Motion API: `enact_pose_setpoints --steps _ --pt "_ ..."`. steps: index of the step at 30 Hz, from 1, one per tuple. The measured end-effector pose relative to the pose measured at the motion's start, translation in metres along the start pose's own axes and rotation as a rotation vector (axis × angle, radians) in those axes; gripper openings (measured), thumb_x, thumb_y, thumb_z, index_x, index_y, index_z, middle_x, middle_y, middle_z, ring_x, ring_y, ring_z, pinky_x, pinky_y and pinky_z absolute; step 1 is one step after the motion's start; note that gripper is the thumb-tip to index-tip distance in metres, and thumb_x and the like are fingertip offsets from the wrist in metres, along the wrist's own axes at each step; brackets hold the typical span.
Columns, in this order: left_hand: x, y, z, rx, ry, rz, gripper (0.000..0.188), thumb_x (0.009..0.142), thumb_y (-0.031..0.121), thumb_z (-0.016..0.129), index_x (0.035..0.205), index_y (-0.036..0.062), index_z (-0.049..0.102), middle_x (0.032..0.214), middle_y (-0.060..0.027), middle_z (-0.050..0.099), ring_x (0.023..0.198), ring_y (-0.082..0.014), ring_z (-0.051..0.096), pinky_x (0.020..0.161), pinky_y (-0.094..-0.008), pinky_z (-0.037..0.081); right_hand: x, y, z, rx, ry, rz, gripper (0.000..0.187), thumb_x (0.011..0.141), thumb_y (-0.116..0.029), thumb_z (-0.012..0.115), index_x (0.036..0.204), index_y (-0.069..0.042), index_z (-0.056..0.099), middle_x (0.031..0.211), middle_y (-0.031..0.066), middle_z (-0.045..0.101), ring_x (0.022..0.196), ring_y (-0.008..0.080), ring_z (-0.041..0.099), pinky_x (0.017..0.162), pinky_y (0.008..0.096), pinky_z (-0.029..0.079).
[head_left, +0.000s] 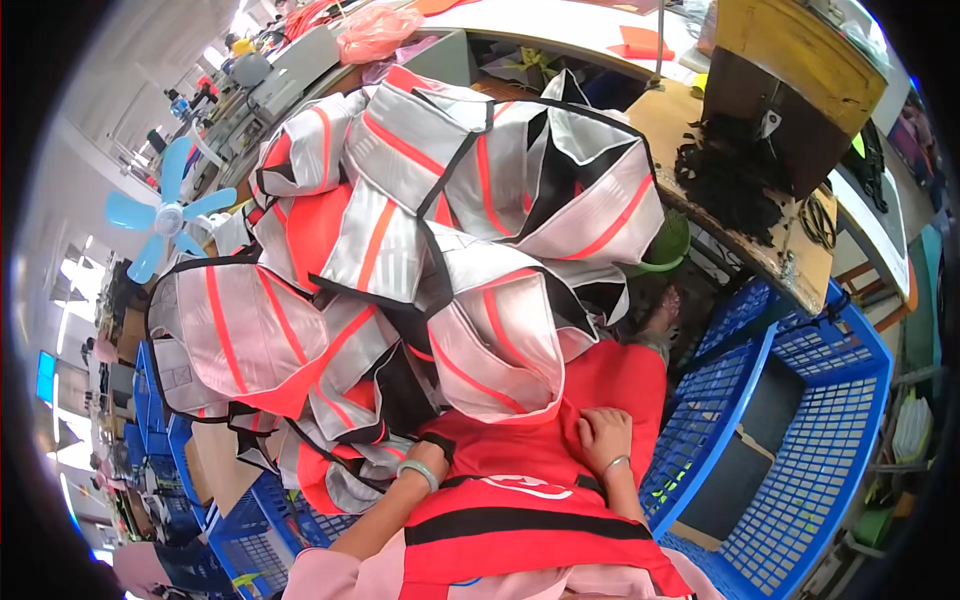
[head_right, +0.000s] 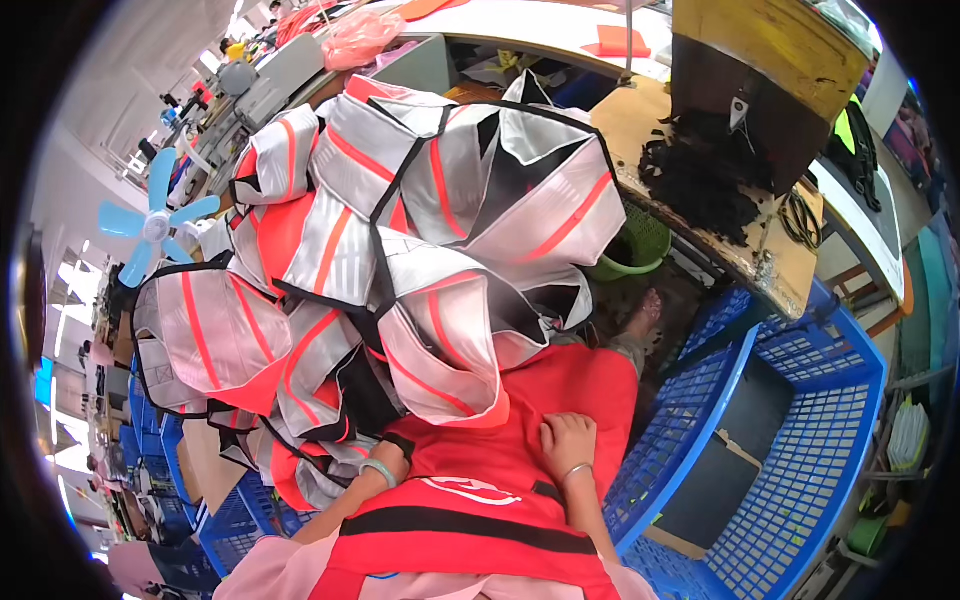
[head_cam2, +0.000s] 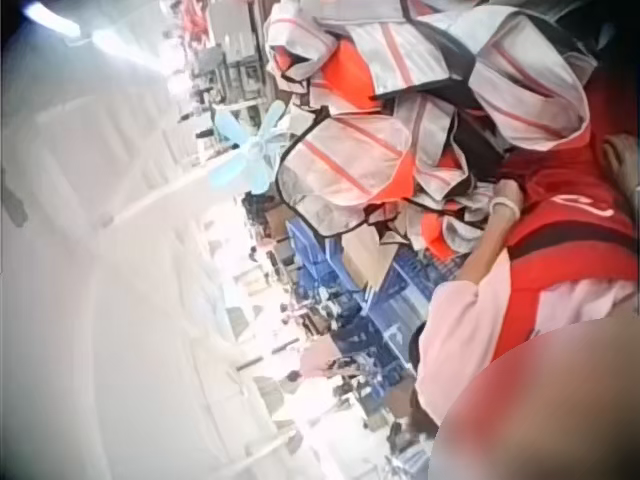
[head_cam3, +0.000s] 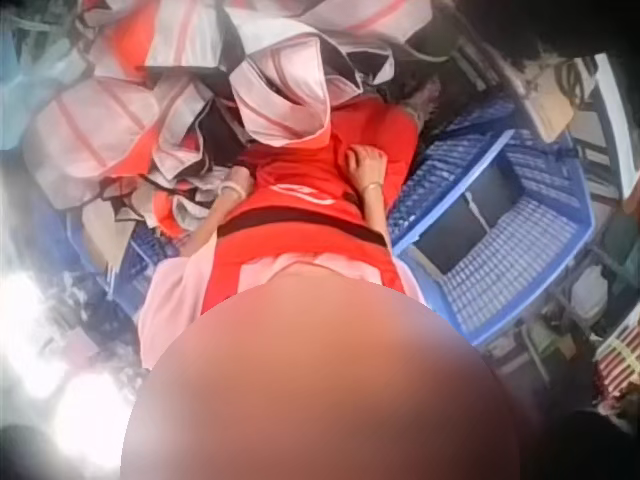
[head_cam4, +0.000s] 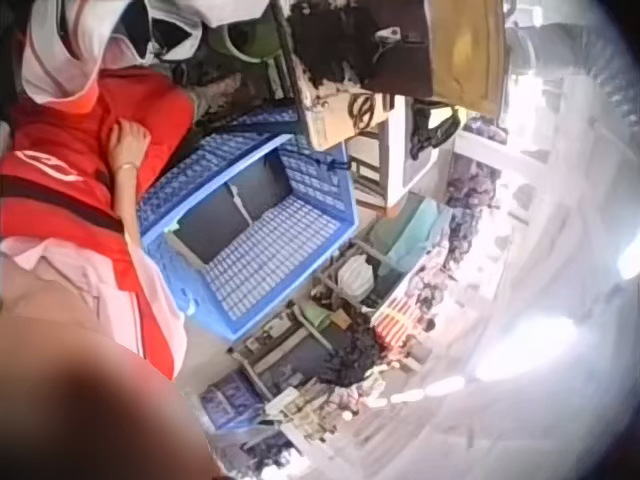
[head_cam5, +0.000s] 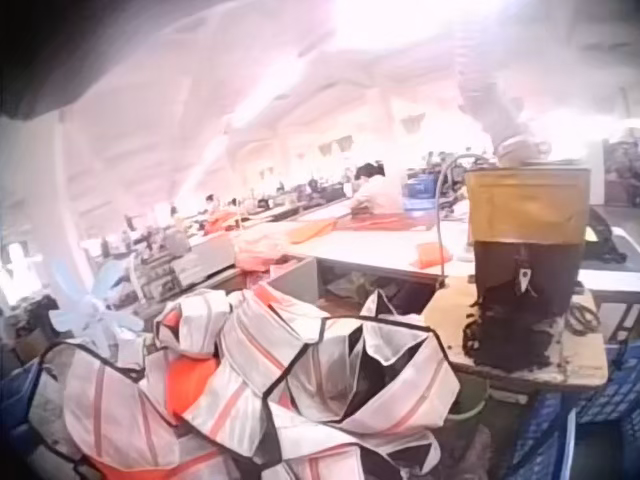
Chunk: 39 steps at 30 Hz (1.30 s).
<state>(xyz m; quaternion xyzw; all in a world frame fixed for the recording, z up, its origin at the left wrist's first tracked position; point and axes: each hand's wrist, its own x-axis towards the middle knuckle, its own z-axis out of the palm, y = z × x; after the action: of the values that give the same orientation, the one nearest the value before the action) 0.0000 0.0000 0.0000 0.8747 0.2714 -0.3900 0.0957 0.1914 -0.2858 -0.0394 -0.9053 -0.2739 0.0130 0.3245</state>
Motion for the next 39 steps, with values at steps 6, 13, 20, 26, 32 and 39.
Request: enact_pose_setpoints --steps 6,13,20,26,32,39 --pt "-0.066 -0.02 -0.02 -0.168 0.261 0.245 0.032 0.082 0.021 0.062 0.112 0.0083 0.06 0.106 -0.0202 0.063 0.09 -0.0398 0.064 0.075 -0.0485 0.053 -0.002 -0.003 0.004 -0.033 0.007 -0.007 0.015 0.082 -0.02 0.065 0.092 -0.01 0.07 0.092 0.0065 0.069 0.094 0.0243 0.062 0.092 0.0398 0.04" --pt "-0.044 -0.024 -0.026 -0.094 0.303 0.296 0.021 0.086 0.022 0.061 0.1 0.0074 0.065 0.092 -0.0175 0.067 0.086 -0.0369 0.066 0.074 -0.0477 0.053 0.004 -0.004 0.004 -0.025 -0.02 -0.009 0.014 0.082 -0.019 0.064 0.092 -0.01 0.069 0.092 0.0072 0.069 0.094 0.0251 0.062 0.092 0.0404 0.04" --pt "-0.103 -0.067 -0.16 -0.629 -0.013 0.416 0.022 0.092 0.025 0.059 0.098 0.0052 0.067 0.076 -0.0048 0.063 0.066 -0.0154 0.059 0.061 -0.0321 0.047 0.001 -0.004 0.004 -0.044 0.001 -0.01 0.014 0.083 -0.019 0.064 0.092 -0.01 0.069 0.092 0.0072 0.069 0.093 0.0252 0.062 0.093 0.0399 0.039" --pt "-0.097 0.04 -0.255 -1.08 0.065 0.827 0.02 0.094 0.02 0.061 0.097 0.0008 0.065 0.074 0.0018 0.058 0.063 -0.0042 0.05 0.056 -0.0202 0.04 0.018 -0.017 -0.041 0.524 0.187 0.194 0.017 0.092 -0.011 0.058 0.103 -0.003 0.068 0.1 0.0122 0.069 0.098 0.0253 0.065 0.088 0.0363 0.049" --pt "-0.066 0.156 -0.294 -1.037 -0.152 1.139 0.018 0.095 0.017 0.061 0.097 -0.0011 0.064 0.077 0.0028 0.058 0.071 -0.0016 0.051 0.061 -0.019 0.042 0.073 -0.094 -0.134 1.108 0.382 -0.104 0.061 0.091 -0.021 0.064 0.141 0.003 0.038 0.133 0.0146 0.053 0.118 0.0236 0.055 0.102 0.0343 0.04" --pt "-0.058 0.207 -0.305 -0.858 -0.211 1.227 0.026 0.09 0.016 0.067 0.109 -0.0015 0.063 0.081 -0.0024 0.062 0.071 -0.005 0.054 0.06 -0.0207 0.044 0.086 -0.096 -0.172 1.361 0.495 0.027 0.034 0.088 0.001 0.063 0.121 0.0 0.056 0.111 0.0039 0.063 0.101 0.0103 0.058 0.09 0.0263 0.046"
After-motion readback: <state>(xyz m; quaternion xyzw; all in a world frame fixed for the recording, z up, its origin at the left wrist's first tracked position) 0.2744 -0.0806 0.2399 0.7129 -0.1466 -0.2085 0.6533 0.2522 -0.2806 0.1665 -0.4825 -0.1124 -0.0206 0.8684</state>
